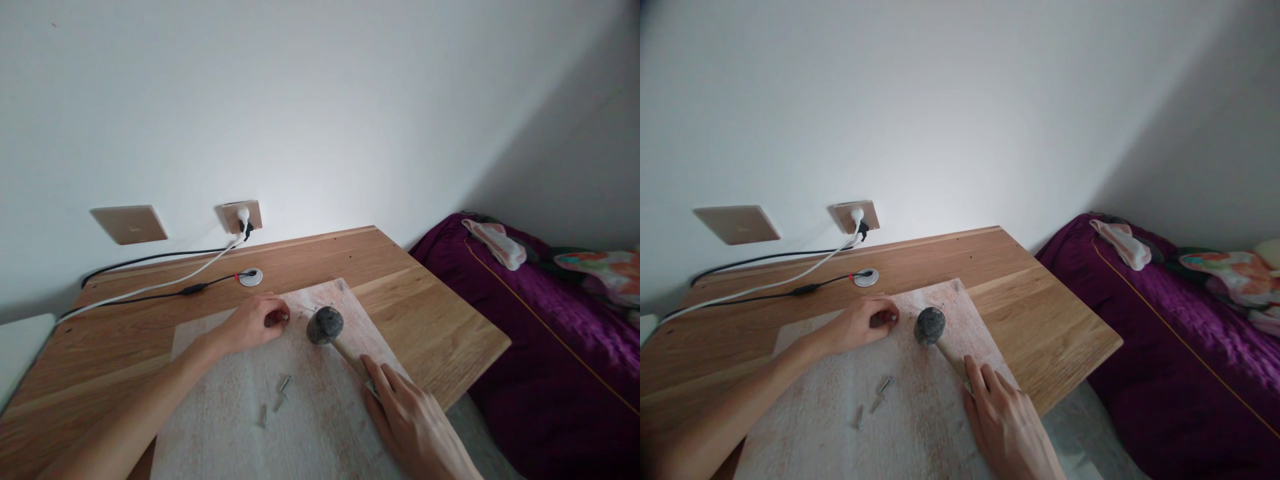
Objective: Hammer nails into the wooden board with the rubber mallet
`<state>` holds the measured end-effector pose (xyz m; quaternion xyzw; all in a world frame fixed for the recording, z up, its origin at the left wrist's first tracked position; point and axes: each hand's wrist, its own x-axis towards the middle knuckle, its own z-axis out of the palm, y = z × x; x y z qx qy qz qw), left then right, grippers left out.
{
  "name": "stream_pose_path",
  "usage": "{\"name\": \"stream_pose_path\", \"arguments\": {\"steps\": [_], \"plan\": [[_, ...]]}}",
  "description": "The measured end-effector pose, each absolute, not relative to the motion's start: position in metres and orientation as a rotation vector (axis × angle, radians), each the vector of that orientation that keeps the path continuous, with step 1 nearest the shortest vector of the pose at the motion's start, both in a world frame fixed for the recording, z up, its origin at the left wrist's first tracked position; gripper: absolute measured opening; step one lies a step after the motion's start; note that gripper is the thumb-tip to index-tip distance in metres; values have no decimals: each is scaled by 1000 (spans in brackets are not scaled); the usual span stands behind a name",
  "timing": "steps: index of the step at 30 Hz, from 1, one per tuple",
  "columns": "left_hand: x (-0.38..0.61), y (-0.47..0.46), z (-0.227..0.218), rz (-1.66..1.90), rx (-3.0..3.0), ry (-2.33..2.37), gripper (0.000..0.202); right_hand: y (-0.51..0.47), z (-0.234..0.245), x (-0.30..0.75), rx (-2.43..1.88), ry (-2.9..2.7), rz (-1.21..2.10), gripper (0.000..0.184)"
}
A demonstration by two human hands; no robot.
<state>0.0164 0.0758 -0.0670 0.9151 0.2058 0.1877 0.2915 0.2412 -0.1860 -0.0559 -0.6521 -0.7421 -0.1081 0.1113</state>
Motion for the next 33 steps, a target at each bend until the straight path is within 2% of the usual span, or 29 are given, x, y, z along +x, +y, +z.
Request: {"name": "stream_pose_path", "arguments": {"steps": [33], "plan": [[16,76,-69,516,2441,553,14,-186,-57,242,-1911,-2131,-262,42]]}}
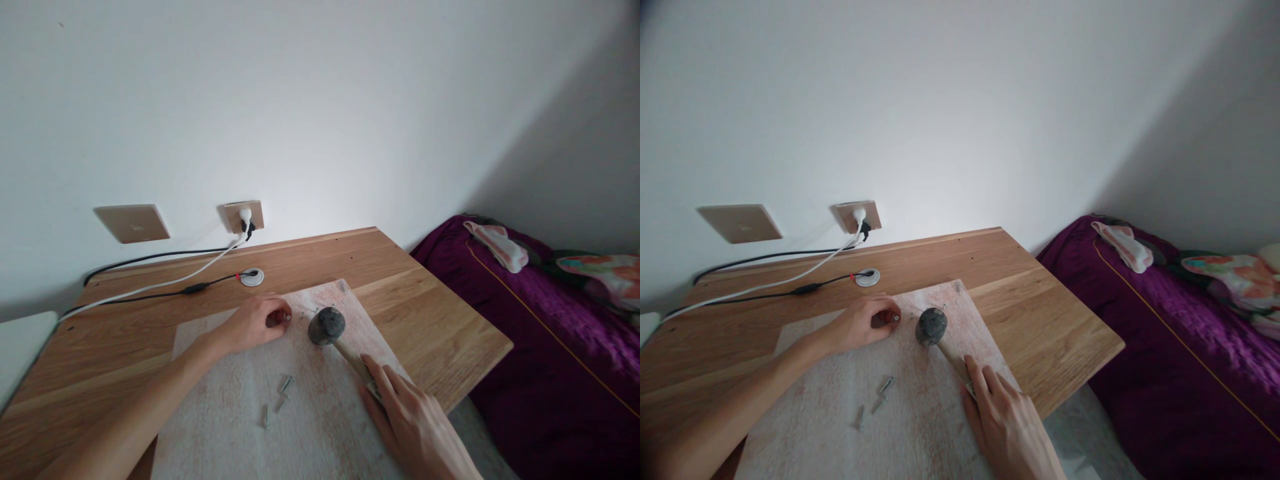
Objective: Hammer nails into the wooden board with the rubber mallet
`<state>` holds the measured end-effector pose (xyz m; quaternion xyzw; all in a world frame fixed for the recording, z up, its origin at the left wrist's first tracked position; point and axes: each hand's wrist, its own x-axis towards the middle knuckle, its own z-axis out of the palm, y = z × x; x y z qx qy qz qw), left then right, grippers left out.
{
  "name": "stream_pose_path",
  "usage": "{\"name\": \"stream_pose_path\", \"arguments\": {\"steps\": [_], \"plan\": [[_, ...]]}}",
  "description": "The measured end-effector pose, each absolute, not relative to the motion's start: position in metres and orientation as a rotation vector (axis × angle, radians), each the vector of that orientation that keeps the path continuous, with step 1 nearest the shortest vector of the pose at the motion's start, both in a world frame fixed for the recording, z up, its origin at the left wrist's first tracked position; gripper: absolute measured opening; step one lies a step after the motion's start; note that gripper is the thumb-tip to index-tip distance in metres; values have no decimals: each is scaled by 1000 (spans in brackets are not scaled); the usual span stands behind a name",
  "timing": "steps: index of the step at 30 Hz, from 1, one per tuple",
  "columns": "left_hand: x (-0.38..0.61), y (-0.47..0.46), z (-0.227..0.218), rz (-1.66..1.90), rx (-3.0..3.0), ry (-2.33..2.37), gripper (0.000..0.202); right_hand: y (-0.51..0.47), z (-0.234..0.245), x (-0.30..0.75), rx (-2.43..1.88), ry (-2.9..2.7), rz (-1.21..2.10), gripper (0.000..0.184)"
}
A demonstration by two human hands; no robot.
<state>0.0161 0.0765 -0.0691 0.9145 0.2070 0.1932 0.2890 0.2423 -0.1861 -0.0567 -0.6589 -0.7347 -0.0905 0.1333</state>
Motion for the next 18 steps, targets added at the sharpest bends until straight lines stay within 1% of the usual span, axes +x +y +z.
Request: {"name": "stream_pose_path", "arguments": {"steps": [6,13,18], "plan": [[16,76,-68,518,2432,554,13,-187,-58,243,-1923,-2124,-236,42],[16,75,-69,525,2411,558,16,-188,-57,242,-1929,-2131,-228,41],[16,75,-69,516,2390,579,12,-186,-57,242,-1925,-2121,-230,40]]}}
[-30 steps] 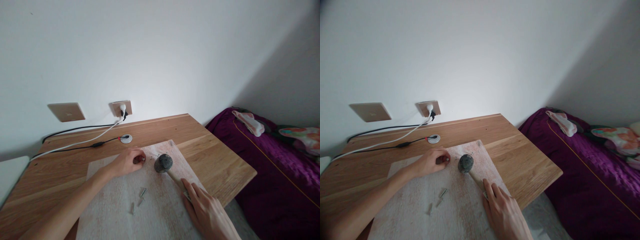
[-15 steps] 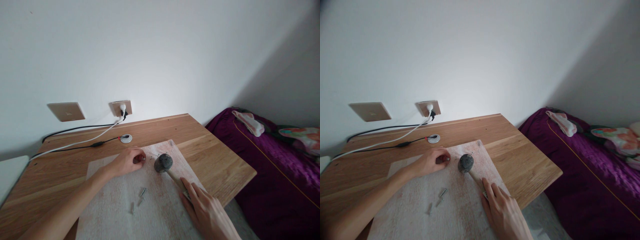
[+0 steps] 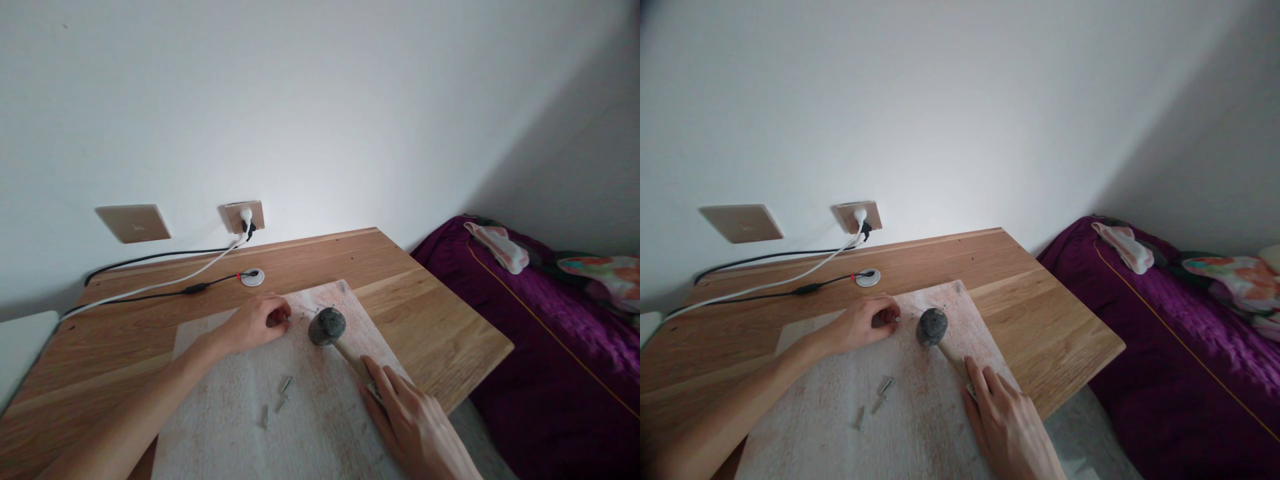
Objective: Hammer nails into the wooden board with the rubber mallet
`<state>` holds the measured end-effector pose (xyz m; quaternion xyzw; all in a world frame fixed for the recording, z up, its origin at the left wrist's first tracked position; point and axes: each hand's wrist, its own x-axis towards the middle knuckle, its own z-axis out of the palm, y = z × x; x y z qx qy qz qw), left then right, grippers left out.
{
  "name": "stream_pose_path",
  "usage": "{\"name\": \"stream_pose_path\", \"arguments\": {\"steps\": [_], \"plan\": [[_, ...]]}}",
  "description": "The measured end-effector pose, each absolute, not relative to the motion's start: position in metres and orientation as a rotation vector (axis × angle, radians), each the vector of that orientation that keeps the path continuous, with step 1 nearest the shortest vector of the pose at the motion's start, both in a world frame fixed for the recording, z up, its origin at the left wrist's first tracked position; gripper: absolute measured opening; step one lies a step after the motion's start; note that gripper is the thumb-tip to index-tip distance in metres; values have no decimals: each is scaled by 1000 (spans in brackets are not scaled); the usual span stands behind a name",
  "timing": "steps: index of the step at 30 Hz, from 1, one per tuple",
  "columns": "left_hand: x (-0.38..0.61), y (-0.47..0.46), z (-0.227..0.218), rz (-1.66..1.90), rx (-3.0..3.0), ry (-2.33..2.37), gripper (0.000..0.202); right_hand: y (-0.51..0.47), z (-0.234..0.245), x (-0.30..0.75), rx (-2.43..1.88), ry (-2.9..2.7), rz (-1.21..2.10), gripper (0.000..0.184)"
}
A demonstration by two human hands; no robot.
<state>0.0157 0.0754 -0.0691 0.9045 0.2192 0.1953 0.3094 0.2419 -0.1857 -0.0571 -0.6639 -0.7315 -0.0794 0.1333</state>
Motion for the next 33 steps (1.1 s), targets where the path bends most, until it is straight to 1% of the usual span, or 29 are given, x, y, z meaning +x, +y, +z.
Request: {"name": "stream_pose_path", "arguments": {"steps": [14,24,33], "plan": [[15,76,-68,533,2433,547,11,-188,-58,243,-1927,-2132,-225,41],[15,75,-68,547,2393,554,13,-187,-58,246,-1970,-2146,-123,38],[15,75,-71,579,2416,555,16,-174,-38,245,-1948,-2259,-138,41]]}}
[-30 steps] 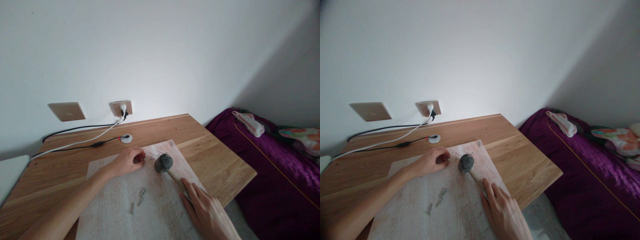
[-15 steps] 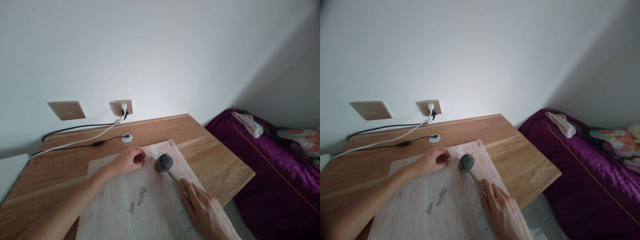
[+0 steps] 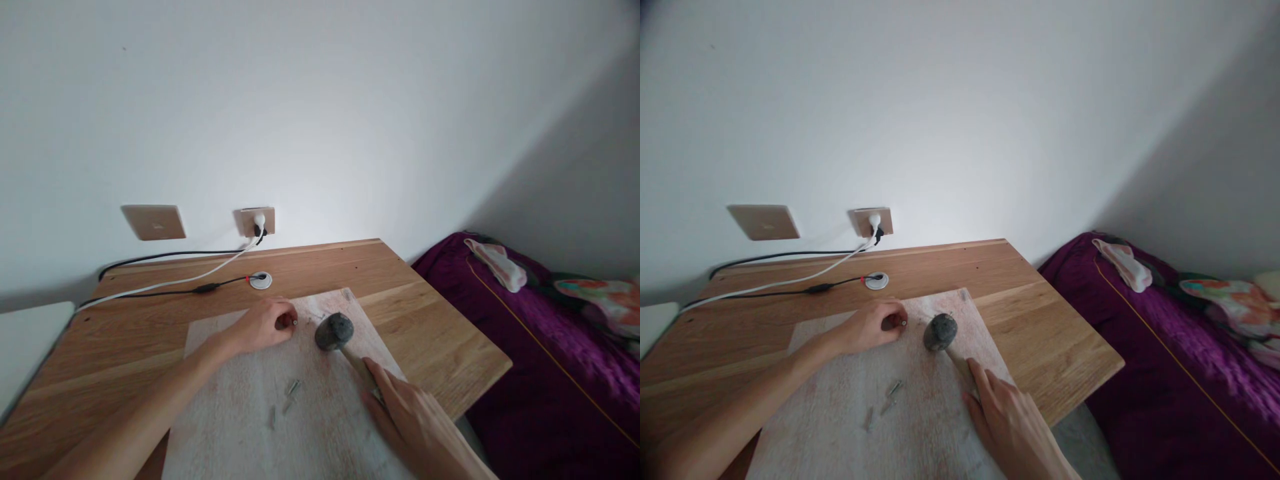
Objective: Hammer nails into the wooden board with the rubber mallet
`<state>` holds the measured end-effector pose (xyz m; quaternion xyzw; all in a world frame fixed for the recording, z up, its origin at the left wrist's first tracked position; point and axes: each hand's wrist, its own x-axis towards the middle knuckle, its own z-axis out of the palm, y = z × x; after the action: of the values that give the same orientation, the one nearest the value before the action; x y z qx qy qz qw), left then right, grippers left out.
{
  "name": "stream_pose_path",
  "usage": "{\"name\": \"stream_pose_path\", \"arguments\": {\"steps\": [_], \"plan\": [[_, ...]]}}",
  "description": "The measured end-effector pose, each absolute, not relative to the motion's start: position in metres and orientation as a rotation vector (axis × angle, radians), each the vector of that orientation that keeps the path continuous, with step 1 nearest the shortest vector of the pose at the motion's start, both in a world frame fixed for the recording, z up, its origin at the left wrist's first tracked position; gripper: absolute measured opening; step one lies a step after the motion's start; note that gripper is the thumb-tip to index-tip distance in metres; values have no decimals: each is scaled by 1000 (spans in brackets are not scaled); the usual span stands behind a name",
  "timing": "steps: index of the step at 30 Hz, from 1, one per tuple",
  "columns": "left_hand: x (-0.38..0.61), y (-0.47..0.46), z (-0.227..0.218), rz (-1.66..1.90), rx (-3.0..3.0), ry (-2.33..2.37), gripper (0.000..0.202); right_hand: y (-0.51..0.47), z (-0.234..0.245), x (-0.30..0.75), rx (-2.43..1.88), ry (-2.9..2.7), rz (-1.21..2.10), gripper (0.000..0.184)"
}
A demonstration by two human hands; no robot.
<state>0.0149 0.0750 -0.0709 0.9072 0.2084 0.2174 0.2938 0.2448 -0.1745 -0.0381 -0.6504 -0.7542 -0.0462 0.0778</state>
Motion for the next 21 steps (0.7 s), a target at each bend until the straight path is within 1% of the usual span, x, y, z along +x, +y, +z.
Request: {"name": "stream_pose_path", "arguments": {"steps": [4,9,17,21], "plan": [[15,75,-71,582,2416,555,16,-165,-33,238,-1920,-2250,-188,42],[15,75,-72,568,2406,560,16,-156,-38,234,-1926,-2221,-60,39],[14,75,-72,551,2400,559,15,-152,-33,233,-1929,-2222,-60,46],[14,74,-70,566,2388,549,19,-151,-37,232,-1928,-2220,-52,49]]}}
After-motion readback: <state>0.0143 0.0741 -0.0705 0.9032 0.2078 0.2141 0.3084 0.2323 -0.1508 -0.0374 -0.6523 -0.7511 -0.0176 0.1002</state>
